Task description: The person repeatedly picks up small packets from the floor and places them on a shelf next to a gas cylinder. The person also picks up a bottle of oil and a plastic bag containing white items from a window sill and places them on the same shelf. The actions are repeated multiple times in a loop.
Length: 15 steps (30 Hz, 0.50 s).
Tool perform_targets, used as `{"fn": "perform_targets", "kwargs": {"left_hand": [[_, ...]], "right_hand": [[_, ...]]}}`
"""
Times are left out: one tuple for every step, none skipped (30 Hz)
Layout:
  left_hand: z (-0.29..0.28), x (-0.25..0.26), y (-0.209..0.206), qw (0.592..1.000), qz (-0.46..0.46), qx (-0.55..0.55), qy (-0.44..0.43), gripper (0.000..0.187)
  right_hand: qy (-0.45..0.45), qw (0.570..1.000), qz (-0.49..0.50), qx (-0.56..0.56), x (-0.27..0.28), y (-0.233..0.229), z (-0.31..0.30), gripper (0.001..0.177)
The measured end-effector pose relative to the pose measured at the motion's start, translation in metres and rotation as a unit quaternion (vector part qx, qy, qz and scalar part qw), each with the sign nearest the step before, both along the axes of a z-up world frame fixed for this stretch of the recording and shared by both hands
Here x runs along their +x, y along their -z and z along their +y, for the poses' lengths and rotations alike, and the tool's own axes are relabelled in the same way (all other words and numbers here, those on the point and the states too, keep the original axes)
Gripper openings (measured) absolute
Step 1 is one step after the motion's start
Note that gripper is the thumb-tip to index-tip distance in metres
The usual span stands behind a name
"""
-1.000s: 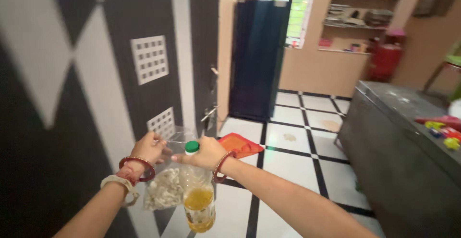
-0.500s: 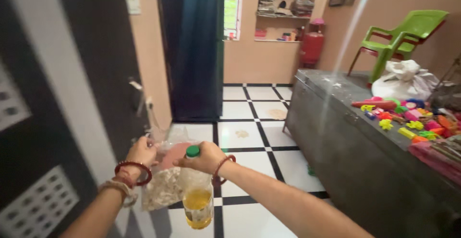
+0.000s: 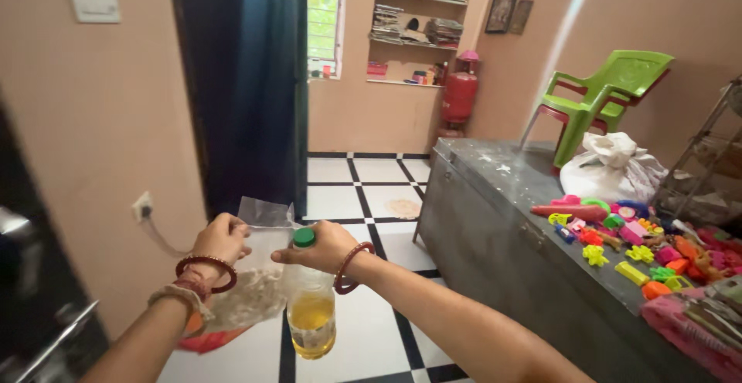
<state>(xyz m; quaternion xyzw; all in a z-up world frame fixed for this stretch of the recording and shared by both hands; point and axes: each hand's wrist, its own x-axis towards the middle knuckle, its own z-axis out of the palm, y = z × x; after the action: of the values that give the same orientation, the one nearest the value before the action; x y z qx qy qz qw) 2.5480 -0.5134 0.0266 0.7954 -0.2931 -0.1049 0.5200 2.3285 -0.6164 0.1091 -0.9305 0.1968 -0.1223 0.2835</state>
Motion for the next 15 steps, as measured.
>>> {"fn": "perform_targets", "kwargs": {"left_hand": [[-0.02, 0.006, -0.001, 1.0, -0.002, -0.008, 0.003, 0.021], [-0.04, 0.012, -0.002, 1.0, -0.003, -0.016, 0.005, 0.021], [-0.06, 0.019, -0.002, 1.0, -0.005, -0.025, 0.008, 0.021], [-0.083, 0.026, -0.001, 0.999, 0.009, -0.031, -0.003, 0.02], [-0.107, 0.033, 0.001, 0.999, 0.023, -0.038, -0.012, 0.019], [-0.131, 0.041, 0.002, 0.998, 0.037, -0.044, -0.022, 0.018], [-0.155, 0.051, 0.004, 0.999, 0.022, -0.028, -0.035, 0.018], [-0.178, 0.061, 0.007, 0.999, 0.007, -0.012, -0.048, 0.02], [-0.202, 0.073, 0.009, 0.998, -0.008, 0.003, -0.062, 0.021], [-0.227, 0.086, 0.012, 0.998, -0.023, 0.009, -0.065, 0.021], [-0.253, 0.099, 0.013, 0.997, -0.038, 0.014, -0.069, 0.02], [-0.279, 0.113, 0.014, 0.996, -0.054, 0.018, -0.074, 0.019], [-0.304, 0.128, 0.013, 0.995, -0.072, 0.028, -0.059, 0.014], [-0.328, 0.145, 0.011, 0.994, -0.089, 0.038, -0.044, 0.009], [-0.353, 0.162, 0.01, 0.993, -0.107, 0.049, -0.029, 0.007]], "right_hand": [[0.009, 1.0, -0.005, 0.008, 0.006, 0.001, -0.021, 0.059], [0.017, 1.0, -0.009, 0.015, 0.012, 0.004, -0.041, 0.058], [0.026, 0.999, -0.014, 0.023, 0.019, 0.007, -0.062, 0.058], [0.028, 0.999, -0.017, 0.012, 0.027, 0.01, -0.084, 0.059], [0.031, 0.999, -0.021, 0.001, 0.035, 0.012, -0.106, 0.059], [0.035, 0.999, -0.025, -0.009, 0.045, 0.016, -0.128, 0.06], [0.042, 0.999, -0.017, -0.009, 0.053, 0.019, -0.15, 0.061], [0.05, 0.999, -0.01, -0.008, 0.063, 0.022, -0.173, 0.062], [0.056, 0.998, -0.003, -0.008, 0.075, 0.025, -0.196, 0.063], [0.054, 0.998, 0.0, -0.012, 0.086, 0.028, -0.221, 0.064], [0.052, 0.999, 0.002, -0.017, 0.097, 0.028, -0.245, 0.064], [0.049, 0.999, 0.004, -0.023, 0.11, 0.027, -0.269, 0.065], [0.051, 0.998, 0.006, -0.024, 0.123, 0.025, -0.292, 0.065], [0.052, 0.998, 0.007, -0.025, 0.136, 0.023, -0.315, 0.065], [0.054, 0.998, 0.009, -0.025, 0.15, 0.021, -0.338, 0.065]]}}
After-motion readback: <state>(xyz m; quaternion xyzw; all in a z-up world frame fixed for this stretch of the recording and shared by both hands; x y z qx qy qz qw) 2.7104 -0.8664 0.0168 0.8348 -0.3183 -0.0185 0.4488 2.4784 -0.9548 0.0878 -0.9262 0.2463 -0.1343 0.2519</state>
